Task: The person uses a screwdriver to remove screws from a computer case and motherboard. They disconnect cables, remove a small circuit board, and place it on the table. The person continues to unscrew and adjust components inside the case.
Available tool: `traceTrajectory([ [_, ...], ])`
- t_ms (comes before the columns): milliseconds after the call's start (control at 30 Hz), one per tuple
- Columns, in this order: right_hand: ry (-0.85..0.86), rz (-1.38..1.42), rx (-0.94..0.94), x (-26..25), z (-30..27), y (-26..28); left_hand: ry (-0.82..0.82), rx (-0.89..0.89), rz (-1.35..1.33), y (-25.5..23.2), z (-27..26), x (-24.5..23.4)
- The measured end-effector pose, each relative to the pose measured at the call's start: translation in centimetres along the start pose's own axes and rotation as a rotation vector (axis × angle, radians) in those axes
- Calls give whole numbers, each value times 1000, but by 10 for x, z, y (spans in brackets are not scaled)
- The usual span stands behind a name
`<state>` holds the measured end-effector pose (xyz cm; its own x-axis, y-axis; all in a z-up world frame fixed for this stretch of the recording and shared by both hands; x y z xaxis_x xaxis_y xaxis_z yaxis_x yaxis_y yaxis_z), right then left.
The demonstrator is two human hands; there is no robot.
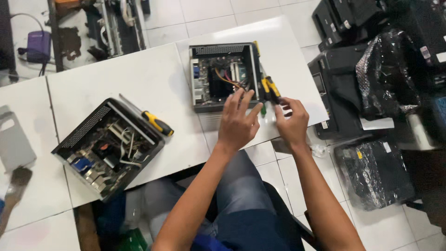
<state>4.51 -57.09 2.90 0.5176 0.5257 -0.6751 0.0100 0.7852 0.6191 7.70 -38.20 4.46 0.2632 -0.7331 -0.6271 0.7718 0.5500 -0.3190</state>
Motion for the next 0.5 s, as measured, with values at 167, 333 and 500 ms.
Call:
traceTrajectory([
  [167,96,8,50,26,28,-29,157,-63,155,17,-2,27],
  [333,123,-41,61,52,35,-50,181,-53,228,28,-8,27],
  [500,114,-20,65,52,31,-53,221,-105,245,30,-9,20],
])
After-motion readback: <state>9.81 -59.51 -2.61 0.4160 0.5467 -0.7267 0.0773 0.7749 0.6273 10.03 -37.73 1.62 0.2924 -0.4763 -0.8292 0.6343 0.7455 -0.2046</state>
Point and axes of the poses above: each hand's wrist, its own z-axis towards the middle knuckle, its own x-axis out of the palm, y = z × x, the point moved 6 cm from there along z, towards the middle knuckle, and after that the axes turned 6 degrees about -z, right-handed, at the moved point
